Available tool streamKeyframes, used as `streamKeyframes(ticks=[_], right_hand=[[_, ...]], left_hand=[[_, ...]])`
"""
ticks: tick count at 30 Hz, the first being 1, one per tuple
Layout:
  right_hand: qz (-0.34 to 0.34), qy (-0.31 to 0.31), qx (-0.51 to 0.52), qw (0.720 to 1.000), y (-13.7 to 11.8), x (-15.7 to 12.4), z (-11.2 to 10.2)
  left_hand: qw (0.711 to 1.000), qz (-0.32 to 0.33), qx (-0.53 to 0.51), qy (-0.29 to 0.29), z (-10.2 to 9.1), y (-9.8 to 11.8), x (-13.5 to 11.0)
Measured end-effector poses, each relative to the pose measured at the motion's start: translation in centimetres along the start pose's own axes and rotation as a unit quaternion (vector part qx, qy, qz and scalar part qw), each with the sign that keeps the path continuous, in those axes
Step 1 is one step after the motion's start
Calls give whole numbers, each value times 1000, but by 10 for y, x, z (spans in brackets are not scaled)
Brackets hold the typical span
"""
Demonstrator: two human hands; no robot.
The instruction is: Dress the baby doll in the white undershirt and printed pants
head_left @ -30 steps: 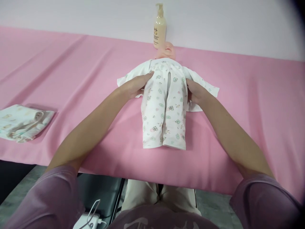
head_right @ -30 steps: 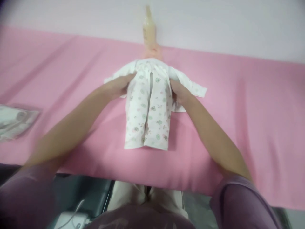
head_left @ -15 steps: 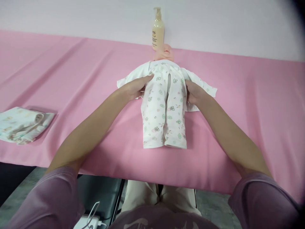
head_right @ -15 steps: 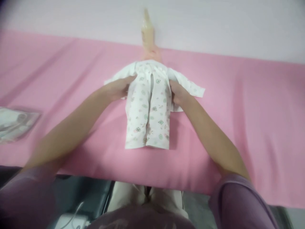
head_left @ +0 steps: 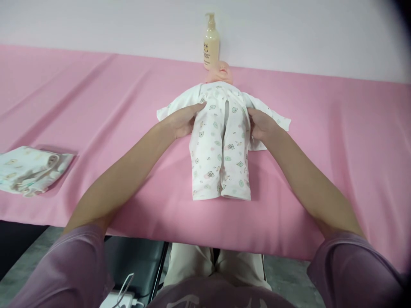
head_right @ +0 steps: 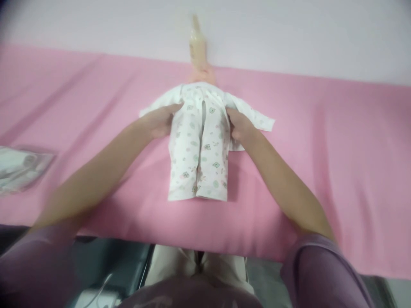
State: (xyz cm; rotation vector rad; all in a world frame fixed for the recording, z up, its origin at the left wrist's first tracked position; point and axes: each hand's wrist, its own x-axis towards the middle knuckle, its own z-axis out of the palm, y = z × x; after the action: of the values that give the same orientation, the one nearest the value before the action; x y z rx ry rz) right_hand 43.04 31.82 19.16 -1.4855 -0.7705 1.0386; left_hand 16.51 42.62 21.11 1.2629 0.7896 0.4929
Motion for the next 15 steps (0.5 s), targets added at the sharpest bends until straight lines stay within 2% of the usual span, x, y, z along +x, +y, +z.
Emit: streamKeyframes(ticks=[2,4,10,15], right_hand=[[57,-4,32,998,-8,-9,5],[81,-12,58,995,-14,-16,8],[80,-26,74,994,-16,-20,9],[72,-29,88,993,-16,-20,11]], left_hand=[[999,3,-34,-17,3,1,-2],[998,10,-65,-26,3,0,-3],[994,26,-108,-18,0,-12,3],[994,27,-105,-32,2,-12,2]])
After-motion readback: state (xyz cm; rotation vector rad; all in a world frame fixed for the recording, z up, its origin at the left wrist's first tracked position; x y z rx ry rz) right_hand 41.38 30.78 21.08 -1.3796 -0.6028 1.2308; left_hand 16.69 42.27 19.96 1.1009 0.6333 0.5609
